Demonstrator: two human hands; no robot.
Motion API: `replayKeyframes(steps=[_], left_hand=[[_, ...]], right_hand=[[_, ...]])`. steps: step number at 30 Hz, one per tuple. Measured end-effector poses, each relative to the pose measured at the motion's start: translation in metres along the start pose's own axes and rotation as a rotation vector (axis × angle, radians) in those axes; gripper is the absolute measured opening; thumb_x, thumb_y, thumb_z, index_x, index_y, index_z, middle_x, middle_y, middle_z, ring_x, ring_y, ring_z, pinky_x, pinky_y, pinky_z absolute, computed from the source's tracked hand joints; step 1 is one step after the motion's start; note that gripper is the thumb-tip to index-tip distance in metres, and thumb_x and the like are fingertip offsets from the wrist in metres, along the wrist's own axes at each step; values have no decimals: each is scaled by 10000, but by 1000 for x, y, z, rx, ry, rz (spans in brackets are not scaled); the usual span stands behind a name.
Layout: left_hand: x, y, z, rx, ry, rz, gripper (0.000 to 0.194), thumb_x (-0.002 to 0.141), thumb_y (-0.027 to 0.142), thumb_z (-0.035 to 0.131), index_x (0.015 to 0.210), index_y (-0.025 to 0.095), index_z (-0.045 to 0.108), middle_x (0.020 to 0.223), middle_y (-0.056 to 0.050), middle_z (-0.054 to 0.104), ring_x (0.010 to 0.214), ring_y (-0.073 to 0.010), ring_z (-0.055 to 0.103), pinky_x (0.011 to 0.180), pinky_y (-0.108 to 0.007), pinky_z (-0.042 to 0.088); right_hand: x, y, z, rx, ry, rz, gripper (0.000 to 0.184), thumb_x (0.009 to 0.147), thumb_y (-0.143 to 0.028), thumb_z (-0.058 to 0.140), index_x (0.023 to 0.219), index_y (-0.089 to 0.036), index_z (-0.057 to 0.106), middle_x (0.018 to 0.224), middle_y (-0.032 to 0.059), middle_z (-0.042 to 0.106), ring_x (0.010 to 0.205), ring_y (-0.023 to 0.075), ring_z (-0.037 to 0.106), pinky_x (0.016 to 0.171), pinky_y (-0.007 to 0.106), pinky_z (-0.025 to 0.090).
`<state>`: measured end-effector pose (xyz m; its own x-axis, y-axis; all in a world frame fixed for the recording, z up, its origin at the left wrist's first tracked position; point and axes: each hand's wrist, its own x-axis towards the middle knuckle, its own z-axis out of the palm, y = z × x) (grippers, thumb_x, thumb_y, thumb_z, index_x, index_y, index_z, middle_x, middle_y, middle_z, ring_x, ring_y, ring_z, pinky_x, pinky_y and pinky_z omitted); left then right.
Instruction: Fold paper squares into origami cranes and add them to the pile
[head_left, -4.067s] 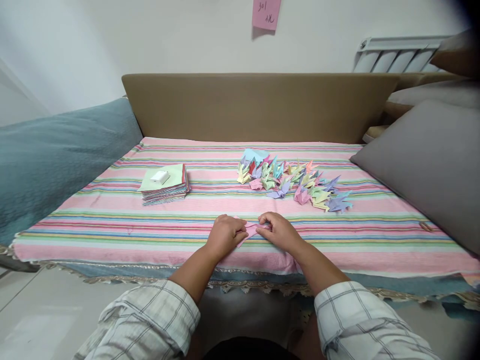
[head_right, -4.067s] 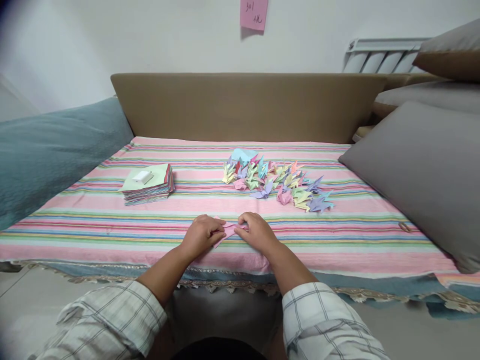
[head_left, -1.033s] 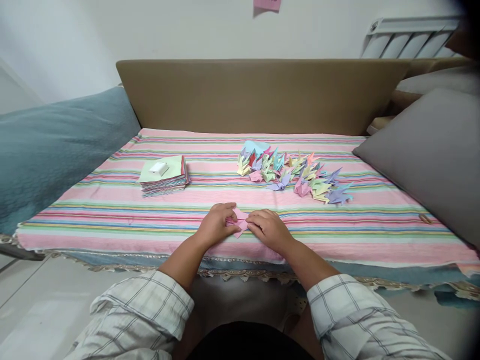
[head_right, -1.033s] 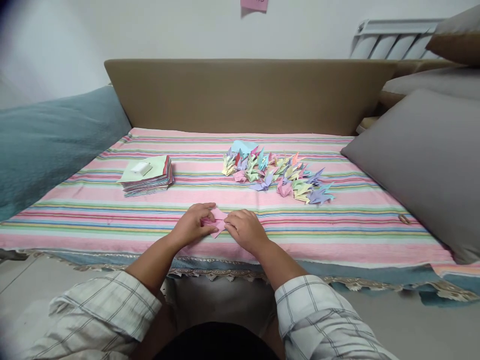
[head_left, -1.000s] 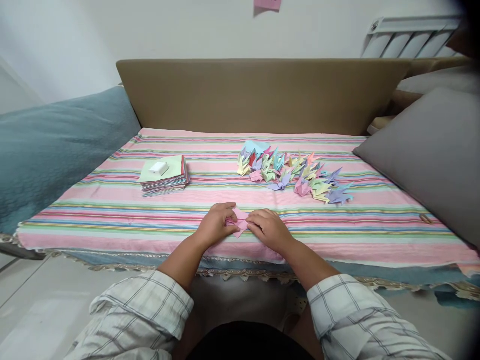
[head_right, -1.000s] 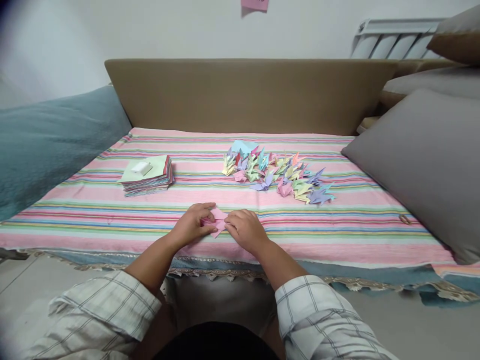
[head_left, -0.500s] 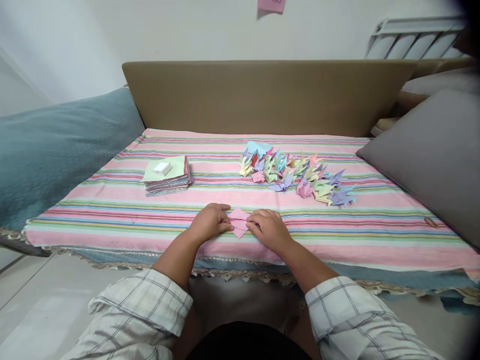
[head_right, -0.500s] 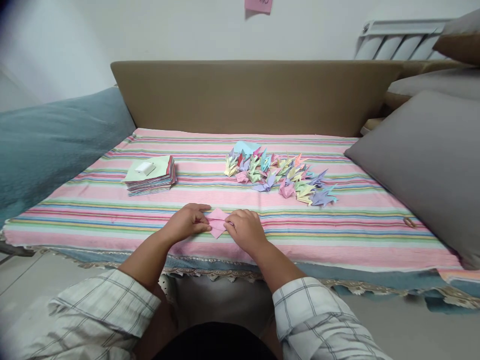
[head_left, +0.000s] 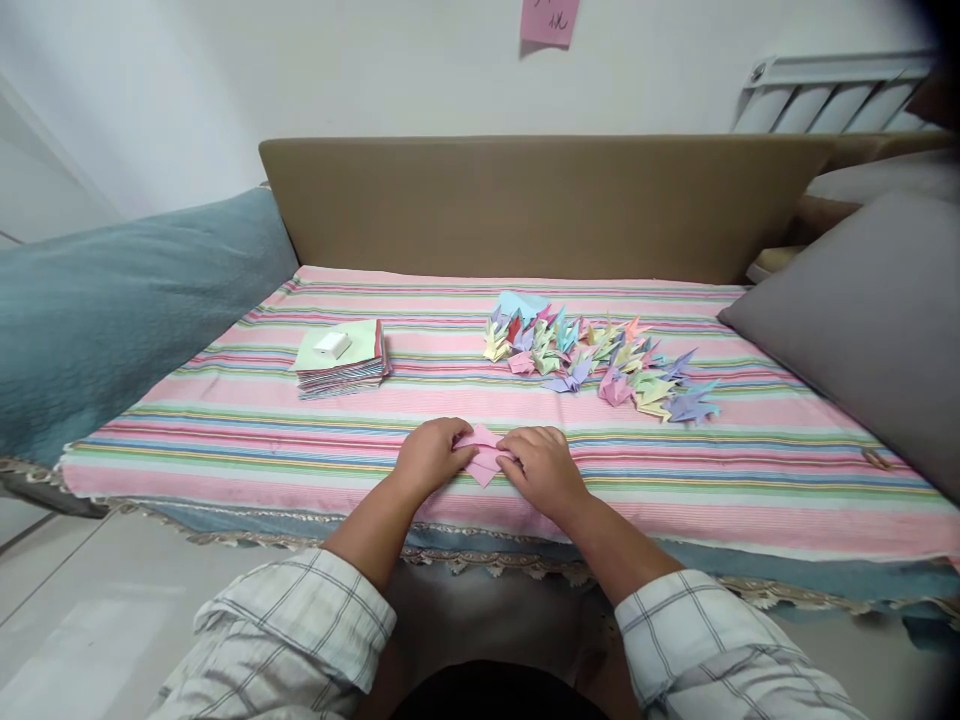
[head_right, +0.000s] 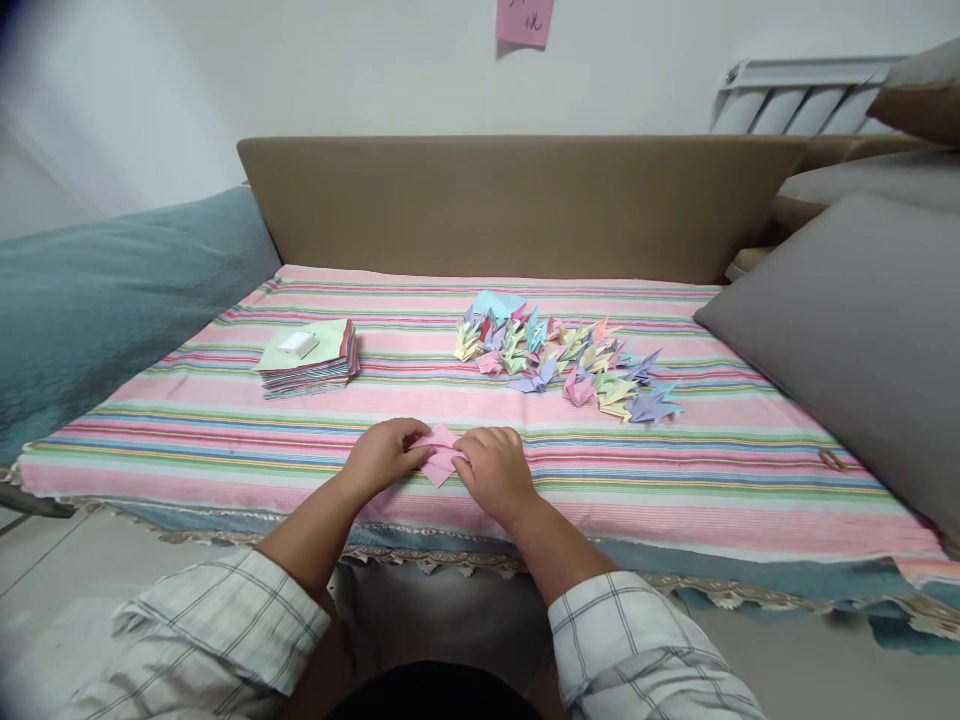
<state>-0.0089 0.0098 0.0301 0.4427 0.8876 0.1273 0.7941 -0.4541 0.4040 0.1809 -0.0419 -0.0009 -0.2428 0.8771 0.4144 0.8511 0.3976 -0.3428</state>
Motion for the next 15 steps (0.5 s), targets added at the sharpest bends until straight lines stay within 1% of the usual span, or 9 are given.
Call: replayKeyframes(steps=[4, 6, 8, 11, 15], left_hand=[[1, -1, 1, -11, -6, 1, 134, 767, 307, 587, 787, 207, 675, 772, -19, 664, 720, -172, 592, 600, -258, 386], [2, -1, 2, -14, -2, -6, 116, 765, 286, 591, 775, 206, 675, 771, -19, 667, 721, -175, 597, 607, -260, 398], [1, -2, 3, -20, 6, -8, 112, 761, 270, 603, 822, 209, 673, 810, -20, 678, 748, -181, 605, 634, -265, 414], [1, -4, 5, -15, 8, -5, 156, 762, 270, 615, 898, 213, 665, 855, -25, 687, 771, -189, 612, 664, -272, 427], [1, -4, 7, 14, 17, 25, 162, 774, 262, 598, 917, 218, 660, 870, -28, 686, 789, -195, 613, 683, -279, 427]], right_hand=[[0, -2, 1, -4, 13, -20, 206, 859, -292, 546, 1036, -227, 630, 1032, 56, 649, 958, 214, 539, 870, 370, 314], [0, -2, 1, -12, 7, -20, 211, 859, -288, 545, 1044, -230, 628, 1044, 58, 645, 961, 216, 536, 872, 374, 313], [0, -3, 1, -21, -4, -19, 200, 861, -284, 541, 1032, -234, 633, 1045, 56, 644, 958, 215, 534, 873, 376, 312], [0, -3, 1, -29, -13, -18, 193, 865, -283, 536, 1024, -237, 636, 1049, 51, 643, 962, 215, 530, 877, 377, 306], [0, -3, 2, -47, -11, -28, 209, 874, -282, 523, 1048, -237, 630, 1092, 51, 637, 985, 218, 518, 891, 384, 296]])
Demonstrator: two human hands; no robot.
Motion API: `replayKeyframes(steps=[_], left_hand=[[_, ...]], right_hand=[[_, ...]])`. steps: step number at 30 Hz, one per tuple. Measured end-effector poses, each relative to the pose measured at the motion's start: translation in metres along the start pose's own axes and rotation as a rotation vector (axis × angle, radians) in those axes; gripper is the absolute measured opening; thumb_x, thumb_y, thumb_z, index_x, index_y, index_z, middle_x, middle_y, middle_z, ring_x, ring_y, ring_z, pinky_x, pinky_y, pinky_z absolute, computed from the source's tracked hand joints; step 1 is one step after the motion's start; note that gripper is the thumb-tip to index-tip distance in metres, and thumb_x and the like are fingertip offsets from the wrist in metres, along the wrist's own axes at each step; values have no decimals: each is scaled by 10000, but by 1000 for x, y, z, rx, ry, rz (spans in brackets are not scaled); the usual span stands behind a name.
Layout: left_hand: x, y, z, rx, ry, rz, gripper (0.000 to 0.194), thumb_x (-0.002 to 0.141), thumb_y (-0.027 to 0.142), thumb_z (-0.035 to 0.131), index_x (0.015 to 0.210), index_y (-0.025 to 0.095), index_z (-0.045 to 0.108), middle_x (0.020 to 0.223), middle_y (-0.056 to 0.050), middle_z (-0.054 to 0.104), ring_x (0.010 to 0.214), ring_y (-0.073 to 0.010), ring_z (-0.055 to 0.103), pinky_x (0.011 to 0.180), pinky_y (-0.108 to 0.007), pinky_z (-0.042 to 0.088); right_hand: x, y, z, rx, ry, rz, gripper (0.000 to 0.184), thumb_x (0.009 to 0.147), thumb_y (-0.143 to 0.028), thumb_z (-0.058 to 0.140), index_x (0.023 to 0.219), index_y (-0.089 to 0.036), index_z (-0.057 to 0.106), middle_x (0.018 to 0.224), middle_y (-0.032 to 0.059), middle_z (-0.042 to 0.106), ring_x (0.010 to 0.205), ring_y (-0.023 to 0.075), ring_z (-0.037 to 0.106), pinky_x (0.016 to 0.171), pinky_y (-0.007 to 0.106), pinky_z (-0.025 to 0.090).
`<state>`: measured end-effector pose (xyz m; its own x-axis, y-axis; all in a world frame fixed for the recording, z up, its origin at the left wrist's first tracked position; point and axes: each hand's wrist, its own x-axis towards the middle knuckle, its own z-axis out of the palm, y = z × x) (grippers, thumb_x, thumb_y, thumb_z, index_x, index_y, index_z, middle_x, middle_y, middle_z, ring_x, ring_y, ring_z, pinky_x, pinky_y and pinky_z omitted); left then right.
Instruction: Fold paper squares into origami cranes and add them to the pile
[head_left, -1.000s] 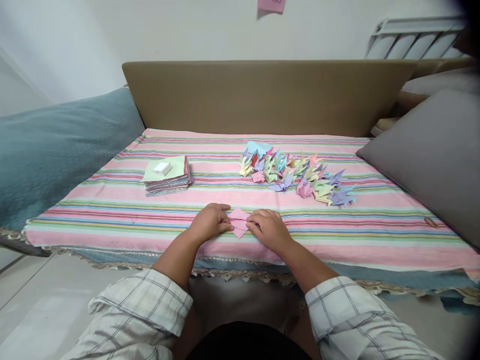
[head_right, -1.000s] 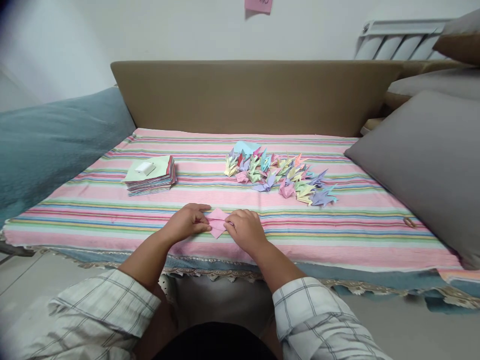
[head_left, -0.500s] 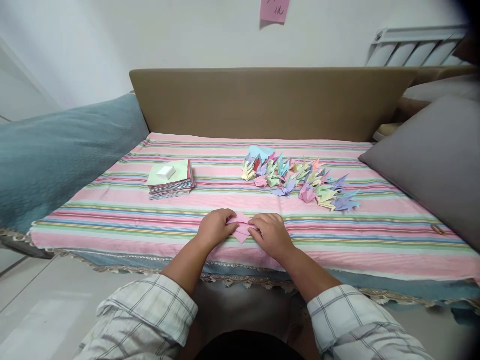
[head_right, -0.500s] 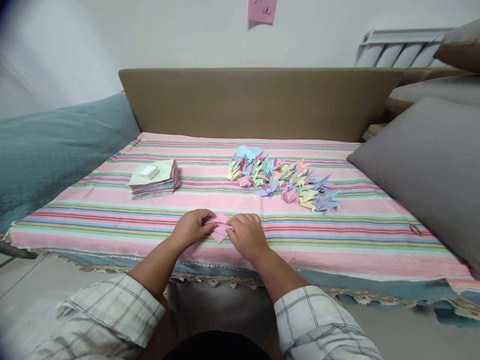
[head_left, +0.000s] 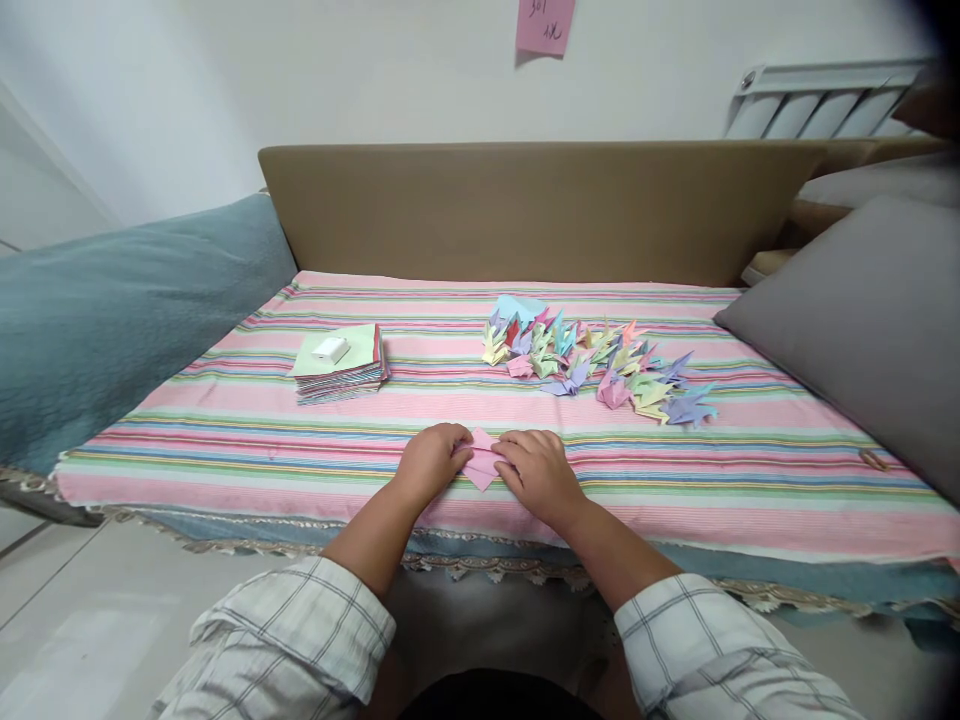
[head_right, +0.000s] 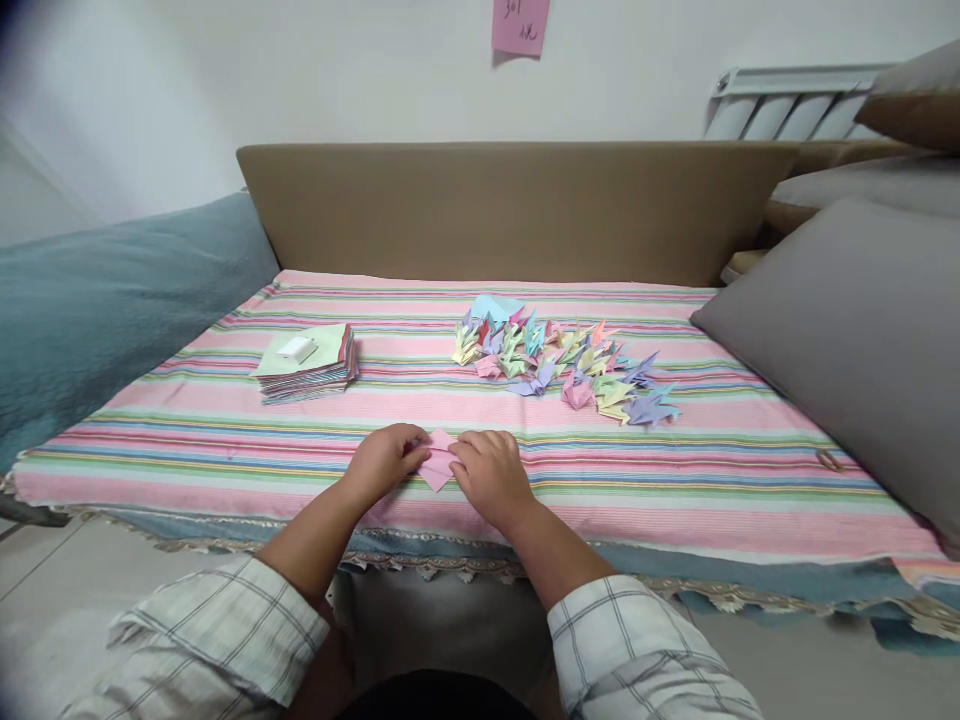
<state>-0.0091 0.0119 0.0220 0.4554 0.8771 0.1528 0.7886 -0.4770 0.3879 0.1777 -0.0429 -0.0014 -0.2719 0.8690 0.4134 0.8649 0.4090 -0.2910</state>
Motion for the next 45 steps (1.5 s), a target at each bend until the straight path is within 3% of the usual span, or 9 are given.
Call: replayKeyframes(steps=[10, 18, 29, 33, 35, 38, 45], left_hand=[[2, 1, 0, 11, -8, 54, 122, 768, 163, 536, 758, 206, 649, 784, -15, 655, 753, -172, 590, 657, -260, 419], [5, -16, -2, -28, -56, 220, 146, 773, 163, 583, 811, 234, 704, 948, -23, 696, 945, -190, 616, 848, -308, 456], [3, -19, -12, 54, -116, 171, 254, 763, 140, 536, 899, 234, 729, 1137, -67, 658, 1108, -233, 570, 951, -385, 425], [1, -15, -18, -6, -175, 184, 273, 719, 142, 536, 878, 239, 736, 965, -38, 716, 1156, -235, 539, 962, -367, 405], [0, -12, -19, -54, -179, 179, 185, 758, 246, 558, 787, 246, 741, 843, -25, 728, 1150, -241, 542, 940, -352, 410], [0, -9, -18, -98, -143, 140, 228, 782, 377, 578, 663, 247, 723, 770, -18, 724, 1125, -245, 557, 910, -332, 416], [2, -11, -14, -162, -119, 68, 236, 755, 323, 619, 543, 232, 668, 681, -7, 695, 1107, -225, 571, 846, -291, 436]], right_hand=[[-2, 1, 4, -46, 17, -34, 229, 887, -281, 501, 1075, -249, 627, 1187, 43, 626, 1018, 230, 490, 909, 418, 266], [-3, 3, 7, -56, 13, -32, 222, 896, -296, 489, 1061, -261, 635, 1171, 41, 635, 1004, 220, 497, 900, 417, 271], [-2, 1, 6, -47, -12, -4, 213, 895, -282, 490, 1041, -260, 644, 1158, 44, 641, 989, 219, 512, 890, 411, 272], [-2, -1, 4, -28, -26, 21, 206, 886, -280, 507, 1034, -259, 649, 1150, 39, 646, 985, 215, 523, 883, 409, 280], [-1, -1, 4, 2, -24, 38, 199, 882, -278, 513, 1020, -259, 655, 1142, 37, 651, 986, 214, 526, 884, 409, 285], [-1, 0, 5, 58, -13, 71, 185, 873, -278, 527, 997, -259, 662, 1133, 29, 657, 992, 215, 528, 883, 408, 291], [1, -1, 7, 183, 12, 164, 142, 855, -316, 559, 921, -263, 672, 1073, 9, 681, 962, 207, 542, 852, 388, 310]])
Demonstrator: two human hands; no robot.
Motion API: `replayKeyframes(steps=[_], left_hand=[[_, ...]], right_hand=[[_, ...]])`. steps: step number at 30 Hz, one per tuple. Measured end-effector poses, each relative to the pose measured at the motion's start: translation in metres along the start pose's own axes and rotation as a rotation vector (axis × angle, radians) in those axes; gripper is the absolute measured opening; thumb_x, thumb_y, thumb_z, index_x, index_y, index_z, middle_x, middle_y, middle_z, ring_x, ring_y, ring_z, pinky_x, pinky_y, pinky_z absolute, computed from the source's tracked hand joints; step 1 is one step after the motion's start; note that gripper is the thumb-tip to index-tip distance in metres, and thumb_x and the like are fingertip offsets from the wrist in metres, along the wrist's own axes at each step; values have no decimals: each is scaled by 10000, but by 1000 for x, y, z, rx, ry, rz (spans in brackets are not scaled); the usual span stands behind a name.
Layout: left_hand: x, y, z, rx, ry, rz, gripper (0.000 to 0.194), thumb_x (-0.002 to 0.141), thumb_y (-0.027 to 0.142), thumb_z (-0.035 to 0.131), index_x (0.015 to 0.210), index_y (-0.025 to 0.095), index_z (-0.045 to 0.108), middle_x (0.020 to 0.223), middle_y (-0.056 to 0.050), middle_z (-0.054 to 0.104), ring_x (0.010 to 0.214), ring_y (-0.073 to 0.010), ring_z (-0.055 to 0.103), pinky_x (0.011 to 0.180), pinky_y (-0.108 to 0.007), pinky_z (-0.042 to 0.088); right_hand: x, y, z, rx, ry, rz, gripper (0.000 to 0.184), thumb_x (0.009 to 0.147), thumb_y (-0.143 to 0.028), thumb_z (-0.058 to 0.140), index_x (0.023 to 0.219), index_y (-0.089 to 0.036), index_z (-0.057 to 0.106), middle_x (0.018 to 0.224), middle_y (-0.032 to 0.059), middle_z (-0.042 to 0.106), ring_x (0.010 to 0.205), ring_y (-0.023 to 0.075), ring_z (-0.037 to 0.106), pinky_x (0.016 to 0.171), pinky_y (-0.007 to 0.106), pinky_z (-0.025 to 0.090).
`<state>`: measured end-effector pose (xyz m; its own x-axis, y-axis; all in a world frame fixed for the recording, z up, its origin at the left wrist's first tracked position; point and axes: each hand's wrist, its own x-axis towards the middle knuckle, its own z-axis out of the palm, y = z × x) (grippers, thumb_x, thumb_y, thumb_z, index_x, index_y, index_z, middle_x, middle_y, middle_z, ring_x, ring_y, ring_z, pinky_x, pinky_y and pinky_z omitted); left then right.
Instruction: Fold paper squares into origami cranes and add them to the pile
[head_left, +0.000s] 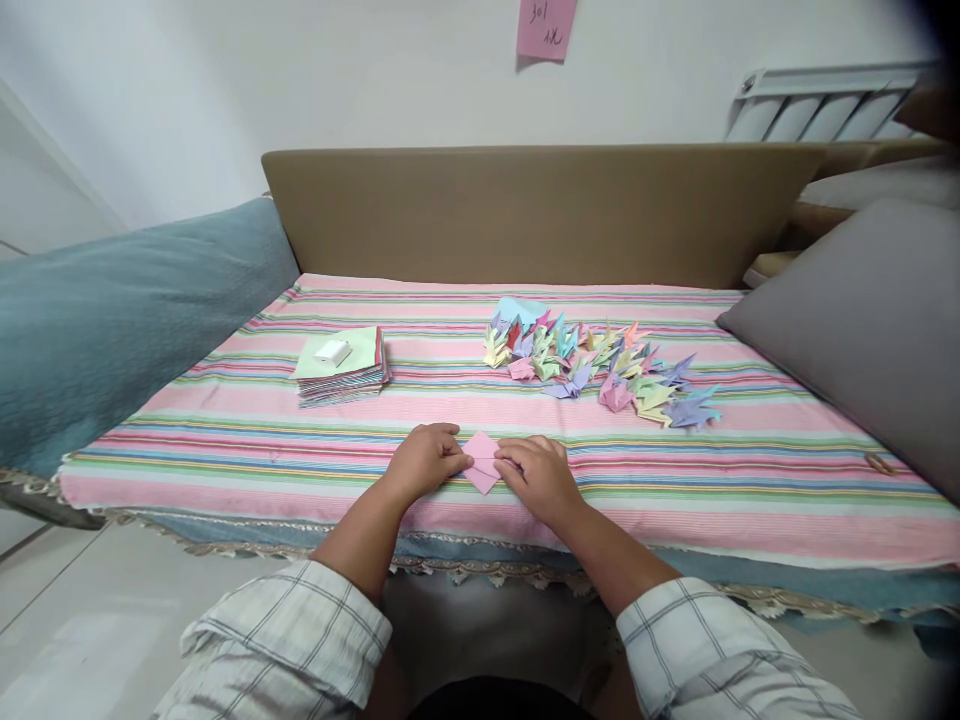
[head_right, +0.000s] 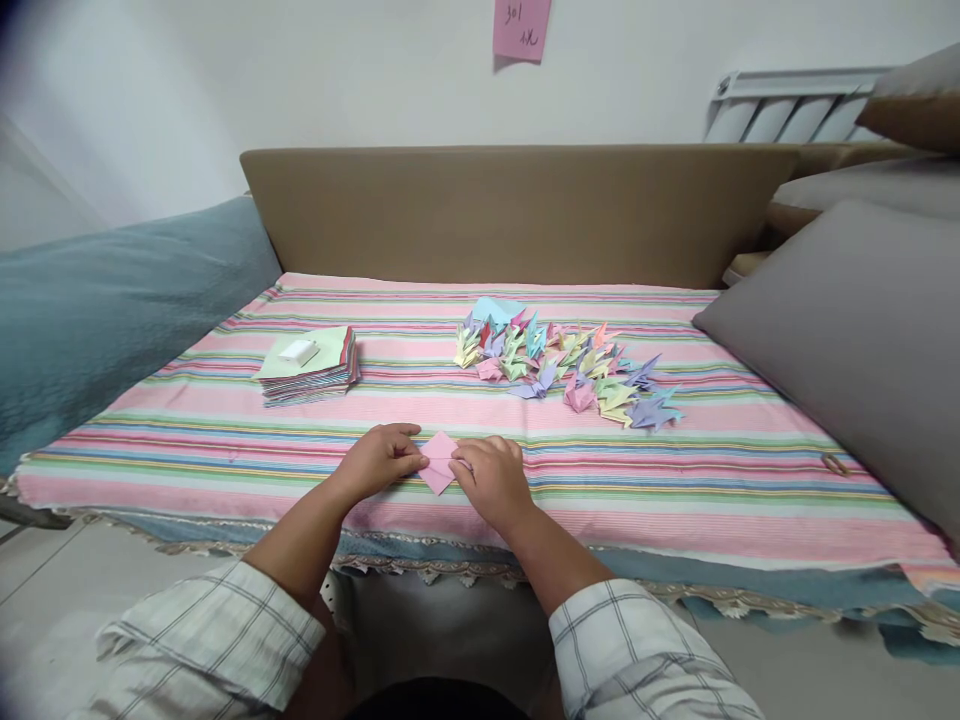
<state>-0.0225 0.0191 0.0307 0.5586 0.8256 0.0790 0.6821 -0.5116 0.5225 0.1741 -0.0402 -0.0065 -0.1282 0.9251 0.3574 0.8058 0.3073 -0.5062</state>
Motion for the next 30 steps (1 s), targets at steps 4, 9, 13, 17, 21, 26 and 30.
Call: replayKeyframes(steps=[4, 9, 13, 17, 21, 26, 30], left_hand=[[0, 0, 2, 0, 14, -23, 219, 736, 307, 643, 532, 227, 658, 693, -6, 696, 1106, -231, 568, 884, -317, 410], [0, 0, 6, 23, 35, -53, 176, 722, 288, 664, 558, 223, 671, 743, -12, 705, 1107, -240, 563, 901, -340, 389], [0, 0, 8, 50, 50, -49, 182, 719, 286, 664, 551, 215, 666, 764, -17, 706, 1105, -241, 564, 905, -343, 386], [0, -1, 10, 72, 71, -47, 172, 715, 285, 665, 560, 211, 670, 795, -25, 707, 1096, -236, 569, 895, -338, 391], [0, -3, 13, 79, 88, -48, 144, 700, 271, 682, 569, 212, 673, 825, -29, 708, 1096, -242, 565, 888, -346, 396], [-1, -4, 15, 53, 114, -41, 134, 690, 248, 691, 571, 200, 653, 865, -34, 702, 1091, -237, 568, 891, -342, 403], [-2, -7, 15, 25, 149, -65, 85, 660, 237, 711, 651, 188, 642, 937, -40, 696, 1016, -236, 599, 817, -326, 446]], right_hand=[[2, -5, 1, 24, 14, 61, 91, 829, -305, 588, 804, -258, 663, 1018, -16, 693, 930, 202, 543, 830, 374, 315], [4, -7, 1, 25, 4, 100, 90, 813, -288, 596, 752, -258, 654, 995, -28, 695, 907, 203, 532, 815, 362, 309], [5, -9, 0, 21, -19, 129, 98, 803, -292, 599, 733, -258, 658, 1001, -36, 693, 919, 206, 523, 814, 353, 299], [5, -9, 0, 10, -27, 135, 95, 799, -288, 597, 734, -258, 660, 1007, -41, 691, 921, 200, 520, 816, 343, 296], [5, -9, 1, 3, -23, 133, 94, 797, -284, 600, 729, -258, 658, 1005, -44, 691, 918, 198, 524, 811, 341, 297], [4, -8, 2, 3, -12, 123, 93, 792, -281, 603, 720, -256, 657, 1005, -34, 689, 913, 198, 525, 806, 341, 301], [4, -8, 2, -1, -3, 115, 97, 796, -280, 598, 720, -256, 654, 1000, -32, 689, 904, 196, 525, 803, 342, 304]])
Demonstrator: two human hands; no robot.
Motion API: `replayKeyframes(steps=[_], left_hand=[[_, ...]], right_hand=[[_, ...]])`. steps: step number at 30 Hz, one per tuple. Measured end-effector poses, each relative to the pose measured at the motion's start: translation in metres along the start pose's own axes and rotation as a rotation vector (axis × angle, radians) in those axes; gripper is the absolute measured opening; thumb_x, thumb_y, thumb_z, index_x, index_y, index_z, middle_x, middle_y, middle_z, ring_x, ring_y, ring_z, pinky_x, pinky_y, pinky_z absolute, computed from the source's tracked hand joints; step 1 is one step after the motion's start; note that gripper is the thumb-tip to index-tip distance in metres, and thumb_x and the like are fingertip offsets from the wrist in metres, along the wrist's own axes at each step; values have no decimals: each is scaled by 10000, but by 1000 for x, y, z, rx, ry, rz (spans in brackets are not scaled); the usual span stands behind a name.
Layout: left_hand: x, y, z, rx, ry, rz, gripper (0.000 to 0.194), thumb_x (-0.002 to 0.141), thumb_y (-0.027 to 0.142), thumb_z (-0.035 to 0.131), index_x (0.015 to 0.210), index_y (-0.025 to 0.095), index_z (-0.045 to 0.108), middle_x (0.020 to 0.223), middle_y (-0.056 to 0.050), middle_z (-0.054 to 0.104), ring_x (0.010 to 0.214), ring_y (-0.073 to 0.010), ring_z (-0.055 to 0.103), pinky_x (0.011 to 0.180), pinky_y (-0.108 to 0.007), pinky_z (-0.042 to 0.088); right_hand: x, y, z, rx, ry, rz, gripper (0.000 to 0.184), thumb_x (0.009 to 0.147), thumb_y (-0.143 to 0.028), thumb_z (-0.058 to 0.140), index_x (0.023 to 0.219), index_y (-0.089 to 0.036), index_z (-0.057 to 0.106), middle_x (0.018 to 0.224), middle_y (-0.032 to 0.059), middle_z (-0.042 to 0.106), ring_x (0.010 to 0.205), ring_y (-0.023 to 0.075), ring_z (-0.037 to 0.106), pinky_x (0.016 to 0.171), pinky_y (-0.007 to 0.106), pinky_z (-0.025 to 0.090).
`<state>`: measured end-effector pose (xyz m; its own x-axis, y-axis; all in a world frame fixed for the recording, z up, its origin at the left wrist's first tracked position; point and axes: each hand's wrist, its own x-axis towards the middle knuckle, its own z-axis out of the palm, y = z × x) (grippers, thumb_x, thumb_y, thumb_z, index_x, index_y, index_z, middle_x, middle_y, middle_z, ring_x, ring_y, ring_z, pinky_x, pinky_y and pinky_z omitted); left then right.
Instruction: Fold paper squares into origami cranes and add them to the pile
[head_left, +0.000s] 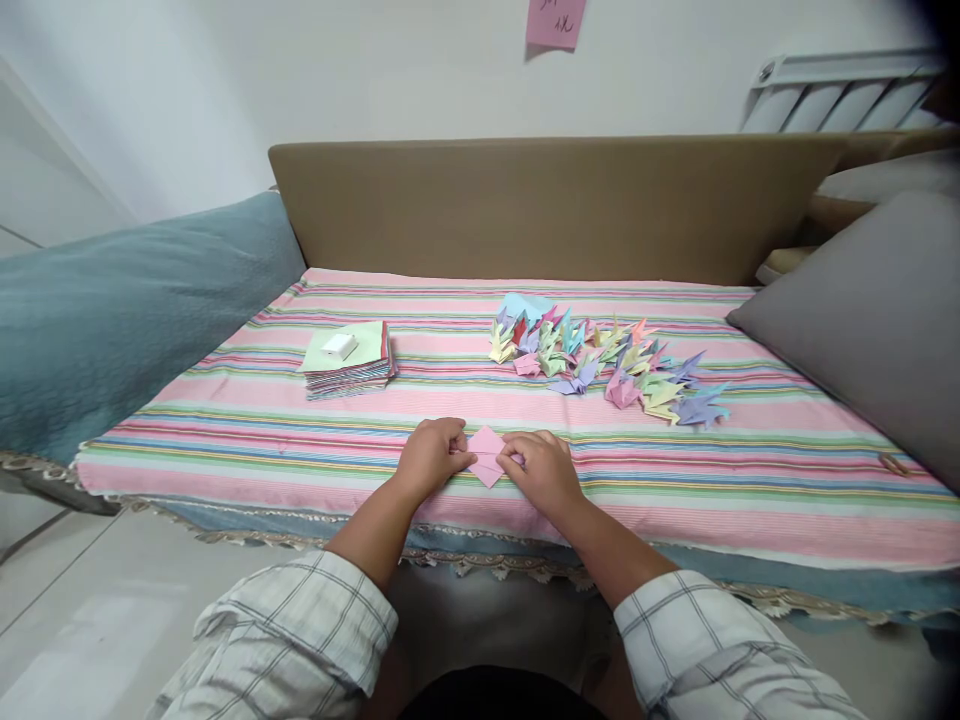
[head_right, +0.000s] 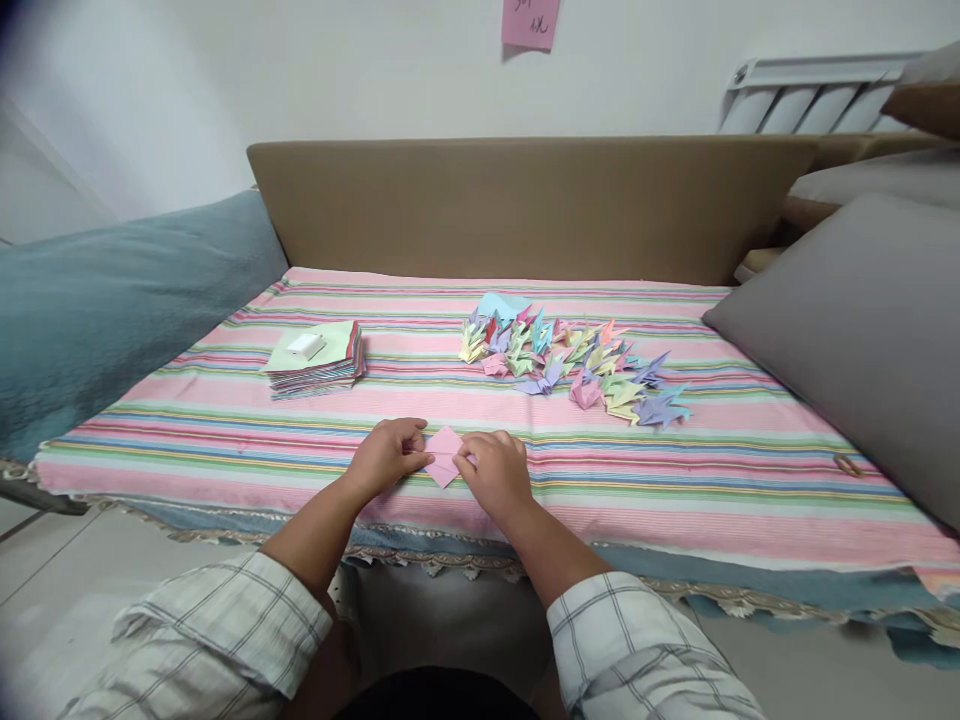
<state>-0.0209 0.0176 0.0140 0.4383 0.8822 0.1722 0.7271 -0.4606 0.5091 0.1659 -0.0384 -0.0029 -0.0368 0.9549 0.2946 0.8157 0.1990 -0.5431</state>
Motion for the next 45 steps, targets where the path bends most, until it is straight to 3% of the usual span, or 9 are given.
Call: replayKeyframes(steps=[8, 12, 24, 29, 31, 34, 37, 40, 45], left_hand=[[-1, -11, -2, 61, -50, 93, 216, 739, 232, 663, 944, 256, 725, 1153, -67, 638, 1094, -239, 568, 945, -390, 415], [-1, -12, -3, 108, -54, 114, 194, 753, 264, 662, 934, 262, 733, 1147, -76, 643, 1082, -245, 576, 944, -401, 420], [-7, -7, -11, 156, -20, 137, 132, 758, 256, 633, 813, 239, 752, 1061, -73, 675, 1087, -252, 570, 919, -378, 449], [-5, -6, -18, 197, -80, 95, 166, 759, 205, 570, 677, 203, 715, 946, -61, 702, 1079, -243, 579, 909, -357, 464], [-6, -3, -21, 206, -15, 58, 162, 737, 169, 548, 768, 185, 706, 997, -69, 692, 1068, -245, 583, 918, -370, 471], [-13, 10, -15, 194, 167, 106, 403, 744, 110, 471, 1119, 163, 608, 1201, -95, 609, 1162, -239, 521, 1009, -419, 419], [-24, 23, 4, 119, 65, 351, 594, 758, 75, 410, 1342, 180, 397, 1331, -100, 508, 1246, -215, 449, 1050, -433, 391], [-31, 28, 24, 96, 7, 428, 676, 773, 68, 382, 1423, 122, 206, 1384, -165, 428, 1291, -234, 394, 1049, -447, 393], [-32, 20, 33, 194, -2, 497, 611, 810, 86, 389, 1402, 85, 237, 1381, -201, 417, 1312, -255, 362, 1065, -460, 366]], right_hand=[[-2, 1, 2, -30, 19, -29, 81, 808, -285, 601, 861, -253, 654, 995, -10, 691, 917, 209, 529, 814, 354, 321], [-3, 3, 3, -83, 20, -93, 191, 835, -281, 584, 1012, -270, 656, 1067, 9, 676, 954, 216, 528, 826, 367, 320], [-4, 2, 3, -164, 15, -140, 196, 853, -285, 567, 1023, -259, 661, 1087, 17, 670, 957, 211, 529, 841, 369, 310], [-4, 3, 3, -167, 2, -139, 204, 859, -293, 555, 1033, -261, 657, 1097, 25, 664, 967, 212, 524, 842, 374, 309], [-4, 3, 3, -159, 0, -144, 207, 858, -297, 555, 1035, -262, 656, 1097, 27, 663, 971, 214, 523, 847, 377, 308], [-3, 4, 3, -152, 6, -151, 206, 860, -308, 549, 1031, -263, 654, 1090, 29, 662, 969, 220, 520, 848, 381, 305], [-3, 3, 3, -152, 4, -147, 205, 869, -337, 529, 1013, -251, 646, 1038, 39, 671, 936, 219, 522, 822, 370, 311], [-3, 2, 2, -135, 13, -133, 220, 873, -355, 519, 1019, -231, 627, 1004, 42, 672, 912, 215, 525, 813, 359, 323], [-3, 11, -1, -56, 29, -144, 222, 872, -324, 519, 1040, -221, 621, 1051, 48, 656, 956, 215, 530, 838, 349, 361]])
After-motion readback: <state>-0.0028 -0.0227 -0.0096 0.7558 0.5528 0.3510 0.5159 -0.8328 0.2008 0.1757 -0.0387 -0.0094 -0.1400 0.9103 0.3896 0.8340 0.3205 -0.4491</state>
